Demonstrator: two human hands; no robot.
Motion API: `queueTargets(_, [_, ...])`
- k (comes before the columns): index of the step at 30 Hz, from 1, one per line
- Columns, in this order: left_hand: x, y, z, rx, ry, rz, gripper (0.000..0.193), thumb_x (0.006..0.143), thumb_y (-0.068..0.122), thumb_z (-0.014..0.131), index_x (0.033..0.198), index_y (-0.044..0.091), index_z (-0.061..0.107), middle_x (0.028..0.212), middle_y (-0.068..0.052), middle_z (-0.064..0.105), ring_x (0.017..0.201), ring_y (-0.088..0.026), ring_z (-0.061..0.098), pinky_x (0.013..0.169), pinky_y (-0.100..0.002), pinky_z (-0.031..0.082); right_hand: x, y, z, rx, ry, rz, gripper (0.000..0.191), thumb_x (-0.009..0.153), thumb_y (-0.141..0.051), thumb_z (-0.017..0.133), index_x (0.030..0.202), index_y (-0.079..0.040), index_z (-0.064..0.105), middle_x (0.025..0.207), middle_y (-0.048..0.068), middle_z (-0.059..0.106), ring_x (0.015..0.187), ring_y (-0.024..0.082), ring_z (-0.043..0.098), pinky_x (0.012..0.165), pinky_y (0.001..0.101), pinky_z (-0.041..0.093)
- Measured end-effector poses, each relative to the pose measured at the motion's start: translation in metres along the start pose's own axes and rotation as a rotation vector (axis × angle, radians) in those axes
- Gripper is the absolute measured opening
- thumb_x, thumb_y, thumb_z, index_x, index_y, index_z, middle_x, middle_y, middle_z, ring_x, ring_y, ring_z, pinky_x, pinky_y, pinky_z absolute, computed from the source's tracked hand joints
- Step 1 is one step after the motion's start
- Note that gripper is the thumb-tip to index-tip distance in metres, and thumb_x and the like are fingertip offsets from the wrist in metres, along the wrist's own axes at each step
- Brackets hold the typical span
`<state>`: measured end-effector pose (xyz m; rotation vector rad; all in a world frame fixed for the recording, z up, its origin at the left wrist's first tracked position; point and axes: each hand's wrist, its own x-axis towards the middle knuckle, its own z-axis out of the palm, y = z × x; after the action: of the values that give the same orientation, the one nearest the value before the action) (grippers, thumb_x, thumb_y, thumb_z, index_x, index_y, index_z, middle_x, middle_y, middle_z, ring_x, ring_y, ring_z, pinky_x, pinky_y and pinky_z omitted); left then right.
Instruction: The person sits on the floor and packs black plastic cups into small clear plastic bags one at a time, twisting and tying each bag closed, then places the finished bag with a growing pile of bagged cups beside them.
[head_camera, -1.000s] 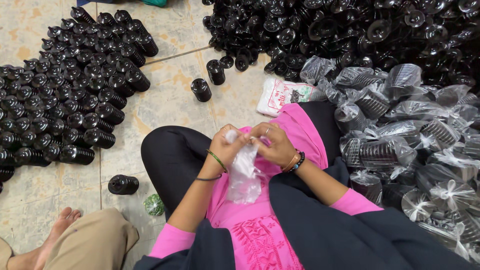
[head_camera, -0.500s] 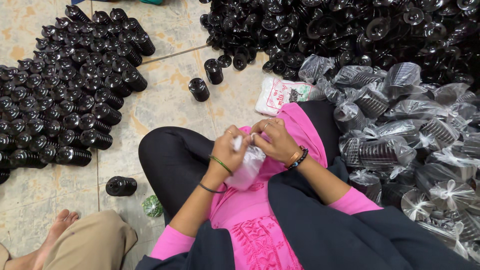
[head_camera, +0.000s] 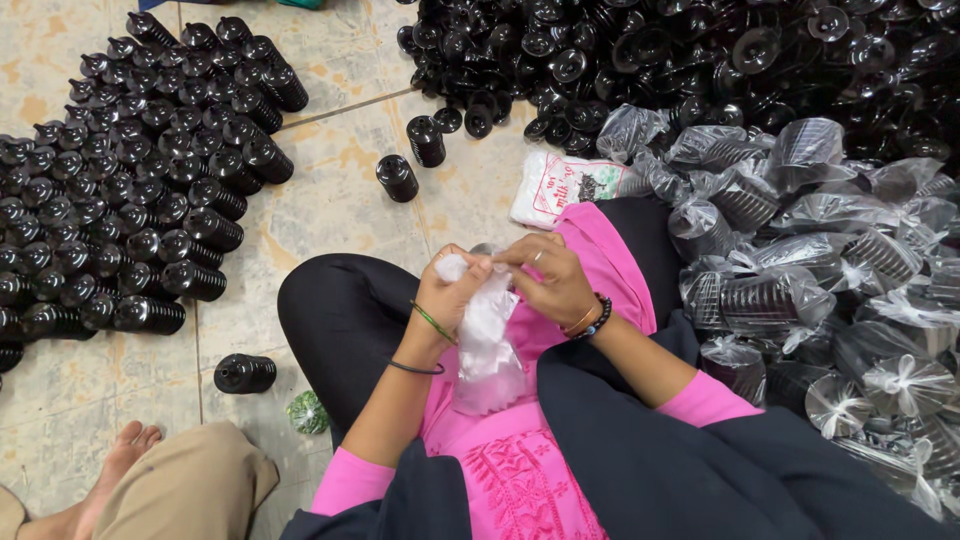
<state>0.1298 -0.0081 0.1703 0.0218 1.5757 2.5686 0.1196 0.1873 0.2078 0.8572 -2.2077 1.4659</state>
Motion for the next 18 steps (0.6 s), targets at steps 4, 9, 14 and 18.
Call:
queueTargets(4, [-0.002,0.007,-0.014,0.52,0.113,0.318,0.014,0.099,0.009,0.074,0.096,0.003,0.062,0.1,-0.006,0.068,0.083,-0.008,0.06,0.071,-0.026,0.051,-0.005,0.031,-0.005,0.193,0.168,0.291,0.002,0.1,-0.005,0.068,0.101,-0.003,0.069,0.092,0.004,0.069,0.089,0.011,0.063,0.082,0.0276,0.051])
queueTargets(9, [0.004,0.011,-0.03,0.223,0.181,-0.097,0.013,0.092,0.012,0.074,0.092,0.001,0.066,0.086,-0.005,0.073,0.073,-0.01,0.067,0.065,-0.027,0.056,-0.011,0.054,-0.011,0.231,0.082,0.369,0.008,0.1,-0.009,0.065,0.1,-0.001,0.067,0.092,0.0,0.067,0.088,0.007,0.062,0.082,0.0262,0.053])
queueTargets(14, [0.001,0.002,-0.031,0.142,0.179,-0.128,0.015,0.093,0.014,0.075,0.096,0.001,0.068,0.088,-0.005,0.073,0.074,-0.01,0.067,0.066,-0.027,0.055,-0.017,0.039,0.023,0.225,-0.149,0.388,0.018,0.095,-0.016,0.069,0.106,-0.002,0.068,0.094,0.002,0.071,0.089,0.011,0.068,0.084,0.0271,0.055])
queueTargets(18, [-0.004,0.006,-0.039,0.143,0.195,-0.127,0.018,0.092,0.016,0.076,0.096,0.001,0.069,0.087,-0.005,0.073,0.072,-0.011,0.066,0.063,-0.027,0.055,-0.012,0.019,0.025,0.102,-0.241,0.308,0.035,0.086,-0.02,0.072,0.115,-0.003,0.066,0.108,0.01,0.068,0.101,0.019,0.066,0.087,0.0328,0.053])
